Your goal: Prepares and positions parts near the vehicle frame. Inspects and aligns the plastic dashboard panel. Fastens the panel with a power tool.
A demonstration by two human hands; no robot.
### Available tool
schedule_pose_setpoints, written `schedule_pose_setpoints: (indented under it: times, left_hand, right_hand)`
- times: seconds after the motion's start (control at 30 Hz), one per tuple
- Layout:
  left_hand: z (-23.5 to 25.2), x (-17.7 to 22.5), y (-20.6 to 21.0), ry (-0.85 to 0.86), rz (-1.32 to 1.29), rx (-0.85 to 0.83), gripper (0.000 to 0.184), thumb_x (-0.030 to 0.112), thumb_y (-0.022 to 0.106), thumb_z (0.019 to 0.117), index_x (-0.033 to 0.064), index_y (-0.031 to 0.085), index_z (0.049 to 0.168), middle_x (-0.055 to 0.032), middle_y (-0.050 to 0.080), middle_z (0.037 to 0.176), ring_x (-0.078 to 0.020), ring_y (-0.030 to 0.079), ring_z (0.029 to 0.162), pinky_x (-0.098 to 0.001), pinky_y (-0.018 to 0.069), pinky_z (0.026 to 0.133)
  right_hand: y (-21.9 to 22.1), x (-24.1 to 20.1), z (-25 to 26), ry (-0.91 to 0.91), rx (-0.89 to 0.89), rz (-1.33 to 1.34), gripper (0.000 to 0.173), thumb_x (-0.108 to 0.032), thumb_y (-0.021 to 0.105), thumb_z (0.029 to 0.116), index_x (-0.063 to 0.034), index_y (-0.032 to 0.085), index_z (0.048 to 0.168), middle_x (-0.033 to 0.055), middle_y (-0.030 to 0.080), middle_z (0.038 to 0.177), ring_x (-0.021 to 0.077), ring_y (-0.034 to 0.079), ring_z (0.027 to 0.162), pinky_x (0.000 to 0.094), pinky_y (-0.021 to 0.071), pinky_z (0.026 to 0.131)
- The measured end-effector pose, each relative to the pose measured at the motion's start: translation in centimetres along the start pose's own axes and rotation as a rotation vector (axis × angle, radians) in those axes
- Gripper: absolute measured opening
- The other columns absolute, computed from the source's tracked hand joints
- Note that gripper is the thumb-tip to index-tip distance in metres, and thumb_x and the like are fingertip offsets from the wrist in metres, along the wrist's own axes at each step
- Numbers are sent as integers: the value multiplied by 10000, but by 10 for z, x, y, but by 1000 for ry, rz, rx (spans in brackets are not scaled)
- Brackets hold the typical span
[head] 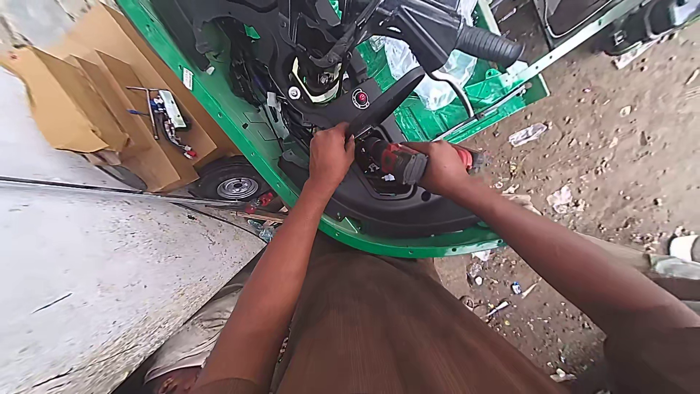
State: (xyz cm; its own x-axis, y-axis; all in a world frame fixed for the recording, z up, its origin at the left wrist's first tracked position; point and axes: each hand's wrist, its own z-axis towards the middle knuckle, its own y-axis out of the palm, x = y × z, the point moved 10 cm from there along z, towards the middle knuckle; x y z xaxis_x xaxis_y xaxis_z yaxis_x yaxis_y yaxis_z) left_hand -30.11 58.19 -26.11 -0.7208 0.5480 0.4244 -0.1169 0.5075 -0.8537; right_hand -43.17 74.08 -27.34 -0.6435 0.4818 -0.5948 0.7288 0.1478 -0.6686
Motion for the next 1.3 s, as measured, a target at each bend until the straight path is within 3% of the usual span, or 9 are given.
schedule_pose_setpoints:
  times: [0.17, 0.3, 0.47, 0.67, 0.77, 0.97, 1.1, 1.3]
  left_hand:
    - [1, -5, 2, -22, -14, 6, 243, 209, 568, 1005, 10, 707, 1010, -185, 717, 834, -368, 718, 828, -577, 548, 770]
    - [1, -5, 2, -54, -19, -17, 250, 211, 569, 1013, -3, 692, 973, -192, 696, 809, -375, 702, 814, -584, 532, 762]
    - [-4, 0, 3, -70, -1, -29, 240, 197, 567, 1012, -2, 701, 1008, -206, 708, 845, -391, 710, 849, -591, 537, 786]
    - [-6, 4, 1, -58, 10, -17, 247, 180, 568, 1004, 11, 724, 1093, -216, 725, 896, -397, 715, 888, -594, 538, 820]
    - [-6, 5, 1, -50, 8, -4, 236, 173, 572, 997, 15, 727, 1079, -205, 727, 888, -387, 718, 878, -590, 541, 811]
    - [-4, 5, 3, -43, 13, -3, 242, 183, 574, 1001, 19, 730, 1084, -204, 727, 890, -389, 715, 871, -593, 539, 807]
    - [-5, 6, 3, -35, 6, 7, 225, 177, 579, 995, 20, 726, 1057, -197, 722, 871, -377, 712, 846, -585, 541, 793]
    - [-4, 5, 3, -3, 24, 29, 236, 191, 575, 995, 18, 724, 1056, -194, 727, 881, -381, 717, 868, -596, 544, 801]
  right_hand:
    - [9, 8, -4, 85, -11, 12, 498, -286, 736, 855, -209, 681, 1344, 156, 740, 1119, 388, 705, 1032, 671, 526, 818]
    - [12, 8, -6, 89, 10, -15, 464, -288, 743, 864, -177, 700, 1312, 173, 738, 1116, 415, 700, 1023, 691, 512, 801]
    - [16, 8, -9, 100, 25, 16, 448, -280, 721, 869, -195, 706, 1309, 180, 742, 1096, 428, 699, 1022, 694, 509, 801]
    - [18, 10, -8, 39, 78, 34, 468, -309, 690, 895, -146, 688, 1334, 171, 735, 1166, 409, 693, 1078, 682, 507, 856]
    - [20, 11, -6, 11, 76, -1, 457, -299, 679, 897, -158, 685, 1331, 141, 732, 1189, 391, 702, 1062, 680, 515, 824]
    - [20, 7, -5, -50, 107, -50, 425, -306, 658, 909, -144, 693, 1300, 141, 740, 1142, 404, 721, 967, 673, 526, 749]
    - [19, 9, -4, -53, 74, -59, 431, -273, 674, 908, -171, 680, 1326, 123, 731, 1182, 387, 714, 1007, 667, 528, 794]
    - [19, 1, -5, -180, 146, -178, 344, -273, 644, 930, -137, 687, 1243, 129, 735, 1091, 367, 716, 951, 593, 538, 784]
